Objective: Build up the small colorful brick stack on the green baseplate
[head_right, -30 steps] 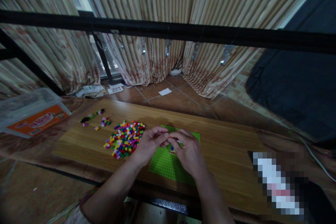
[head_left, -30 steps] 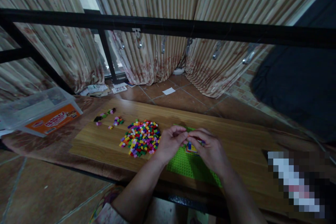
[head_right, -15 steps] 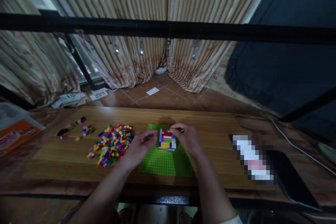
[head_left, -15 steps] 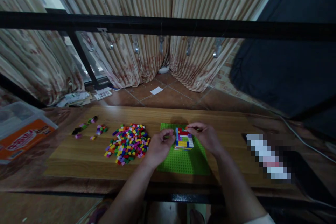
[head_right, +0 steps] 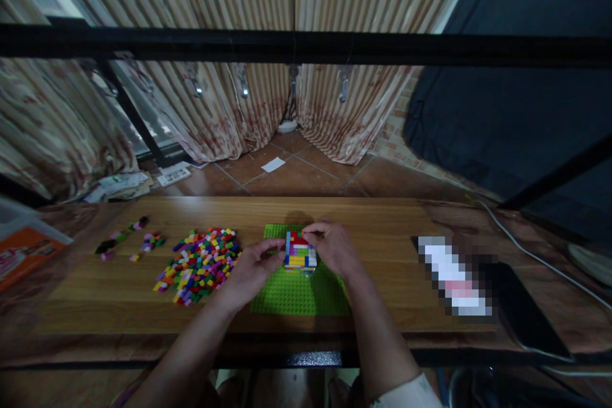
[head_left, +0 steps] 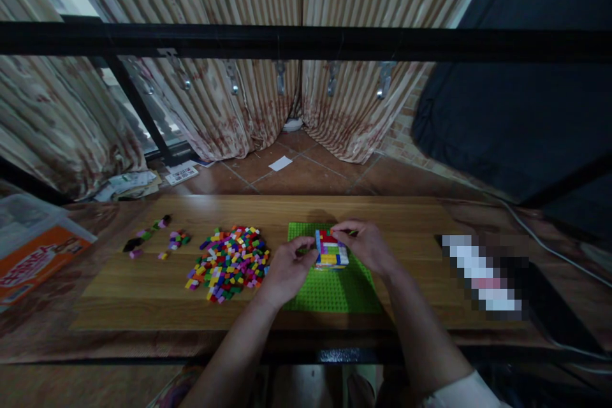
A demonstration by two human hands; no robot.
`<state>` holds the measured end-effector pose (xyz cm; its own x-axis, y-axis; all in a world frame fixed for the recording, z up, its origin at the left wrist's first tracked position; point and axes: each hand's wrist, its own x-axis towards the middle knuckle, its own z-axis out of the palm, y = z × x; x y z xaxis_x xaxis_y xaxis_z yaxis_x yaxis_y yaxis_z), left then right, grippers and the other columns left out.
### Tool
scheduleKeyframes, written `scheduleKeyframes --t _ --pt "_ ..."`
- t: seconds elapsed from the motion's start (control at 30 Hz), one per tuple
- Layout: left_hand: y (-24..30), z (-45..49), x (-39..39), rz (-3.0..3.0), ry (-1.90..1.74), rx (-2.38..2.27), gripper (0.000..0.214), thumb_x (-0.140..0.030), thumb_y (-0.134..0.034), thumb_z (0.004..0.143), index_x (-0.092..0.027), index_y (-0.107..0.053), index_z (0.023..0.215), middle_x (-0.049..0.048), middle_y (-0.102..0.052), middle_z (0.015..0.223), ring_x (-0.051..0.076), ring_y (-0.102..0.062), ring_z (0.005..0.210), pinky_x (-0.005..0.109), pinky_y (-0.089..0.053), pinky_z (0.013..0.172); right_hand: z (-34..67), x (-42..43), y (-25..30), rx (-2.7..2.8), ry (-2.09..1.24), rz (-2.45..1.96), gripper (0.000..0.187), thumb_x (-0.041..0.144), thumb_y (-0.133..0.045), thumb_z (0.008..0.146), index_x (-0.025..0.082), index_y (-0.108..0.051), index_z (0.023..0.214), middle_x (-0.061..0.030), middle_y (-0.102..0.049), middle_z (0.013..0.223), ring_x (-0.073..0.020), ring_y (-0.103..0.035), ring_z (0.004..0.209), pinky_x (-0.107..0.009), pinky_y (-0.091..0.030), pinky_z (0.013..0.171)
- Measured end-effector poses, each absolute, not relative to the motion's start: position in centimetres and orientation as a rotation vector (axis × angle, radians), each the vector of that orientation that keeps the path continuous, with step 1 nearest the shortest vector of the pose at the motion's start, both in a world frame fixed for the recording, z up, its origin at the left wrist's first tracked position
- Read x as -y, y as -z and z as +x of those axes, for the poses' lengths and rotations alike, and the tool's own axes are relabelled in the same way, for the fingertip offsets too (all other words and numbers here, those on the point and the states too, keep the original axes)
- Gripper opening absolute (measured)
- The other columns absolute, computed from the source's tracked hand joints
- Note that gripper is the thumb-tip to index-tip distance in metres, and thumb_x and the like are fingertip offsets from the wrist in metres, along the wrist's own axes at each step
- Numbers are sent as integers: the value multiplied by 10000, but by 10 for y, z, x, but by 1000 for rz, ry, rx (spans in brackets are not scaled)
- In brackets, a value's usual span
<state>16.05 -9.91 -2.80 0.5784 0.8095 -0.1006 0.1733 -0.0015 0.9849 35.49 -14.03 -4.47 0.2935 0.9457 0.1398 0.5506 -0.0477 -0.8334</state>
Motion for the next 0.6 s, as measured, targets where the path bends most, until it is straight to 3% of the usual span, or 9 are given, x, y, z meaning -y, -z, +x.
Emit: scheduleKeyframes --t 0.6 --pt "36 160 99 1601 -608 -887 302 -257 -602 795 -148 -684 1064 67 -717 1027 190 -663 876 272 -504 807 350 139 34 1498 -533 -1779 184 287 -559 810 219 -729 815 -29 -713 832 -190 -638 768 -312 -449 716"
